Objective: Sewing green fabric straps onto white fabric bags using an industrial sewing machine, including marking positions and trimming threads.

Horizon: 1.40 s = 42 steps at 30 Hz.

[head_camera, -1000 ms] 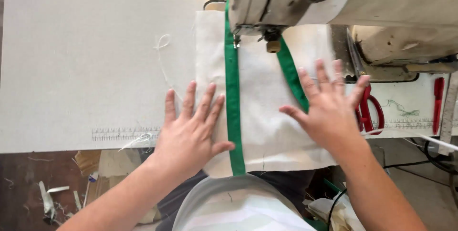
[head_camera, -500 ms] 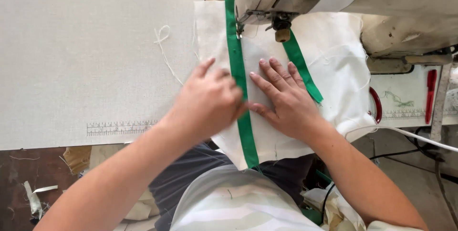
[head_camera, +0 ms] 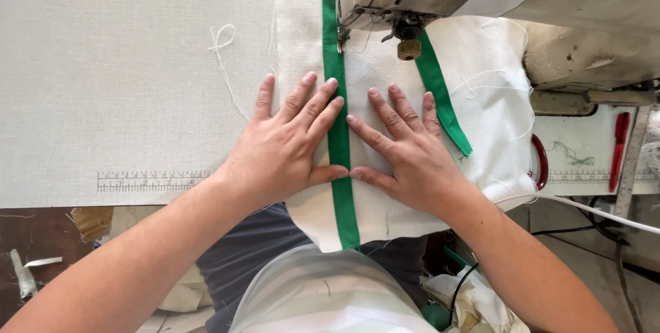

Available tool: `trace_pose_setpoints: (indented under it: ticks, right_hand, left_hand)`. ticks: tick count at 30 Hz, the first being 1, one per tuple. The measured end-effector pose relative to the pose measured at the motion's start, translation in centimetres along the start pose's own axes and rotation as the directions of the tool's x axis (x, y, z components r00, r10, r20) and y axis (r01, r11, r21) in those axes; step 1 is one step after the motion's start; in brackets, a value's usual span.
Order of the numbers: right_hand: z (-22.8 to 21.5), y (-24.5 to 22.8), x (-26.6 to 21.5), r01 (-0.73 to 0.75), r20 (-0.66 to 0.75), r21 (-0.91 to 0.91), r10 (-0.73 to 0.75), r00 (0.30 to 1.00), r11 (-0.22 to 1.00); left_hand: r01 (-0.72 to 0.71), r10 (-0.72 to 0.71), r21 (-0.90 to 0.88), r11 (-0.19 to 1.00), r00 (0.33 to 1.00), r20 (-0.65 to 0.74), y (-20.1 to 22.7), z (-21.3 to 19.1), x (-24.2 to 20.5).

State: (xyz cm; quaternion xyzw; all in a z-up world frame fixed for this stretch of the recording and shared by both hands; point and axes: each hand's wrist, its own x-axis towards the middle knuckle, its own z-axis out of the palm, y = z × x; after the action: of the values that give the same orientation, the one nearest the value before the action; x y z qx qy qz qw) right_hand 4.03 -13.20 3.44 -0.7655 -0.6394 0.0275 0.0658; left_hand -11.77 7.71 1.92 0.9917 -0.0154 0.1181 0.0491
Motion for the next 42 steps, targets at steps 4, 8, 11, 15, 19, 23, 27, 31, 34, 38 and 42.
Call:
trace_pose_setpoints:
  ticks: [4, 8, 11, 15, 19, 23, 27, 31, 34, 38, 42]
  right_hand:
    - [0.0, 0.2, 0.5, -0.003, -0.003, 0.0, 0.003, 1.0, 1.0]
    - [-0.1, 1.1, 1.8, -0.01, -0.005, 0.008, 0.01, 1.0, 1.0]
    - [-0.3, 1.8, 3.1, -0.005, -0.009, 0.009, 0.005, 1.0, 1.0]
    - [-0.6, 2.8, 4.6, -0.008, -0.008, 0.047, 0.008, 1.0, 0.999]
    - [-1.3, 3.4, 6.0, -0.029, 0.041, 0.069, 0.026, 0.999, 0.997]
    - [0.1, -0.5, 2.3, -0.059, -0.058, -0.014, 0.058, 0.997, 0.998]
    - [0.9, -3.1, -0.9, -0.088, -0.102, 0.027, 0.09, 0.991, 0.996]
    - [0.8, -3.1, -1.1, -0.138, -0.027, 0.106, 0.141, 0.99, 0.985]
    - [0.2, -2.3, -1.6, -0.173, 0.099, 0.085, 0.164, 0.981, 0.981]
    - [-0.3, -2.0, -1.8, -0.163, 0.147, 0.141, 0.142, 0.979, 0.976]
    - [0.0, -2.0, -1.6, -0.2, 0.133, 0.068, 0.189, 0.973, 0.977]
  left_hand:
    - [0.001, 0.0, -0.055, 0.999, 1.0, 0.03, -0.8, 0.0, 0.3]
    - [0.004, 0.0, -0.037, 0.999, 0.995, 0.1, -2.3, 0.2, 1.6]
    - [-0.004, 0.009, -0.046, 0.999, 0.995, 0.099, -3.4, 0.1, 2.6]
    - [-0.01, 0.014, -0.039, 0.999, 0.995, 0.103, -4.7, 0.3, 4.0]
    - [-0.029, 0.035, -0.059, 0.998, 0.993, 0.114, -5.7, 0.4, 4.9]
    - [0.002, -0.055, 0.262, 0.965, 0.979, 0.195, 0.5, -1.0, 0.1]
    - [0.013, -0.026, 0.092, 0.996, 0.991, 0.135, 2.7, -3.2, -2.3]
    - [0.074, -0.073, -0.101, 0.992, 0.997, 0.016, 1.3, -1.5, 0.1]
    - [0.012, -0.007, -0.069, 0.998, 0.997, 0.081, 0.3, 0.5, -0.7]
    - [0.014, -0.008, -0.056, 0.998, 0.993, 0.12, 0.1, 0.2, -0.9]
    - [-0.006, 0.01, -0.06, 0.998, 0.997, 0.07, -0.1, -0.5, -0.8]
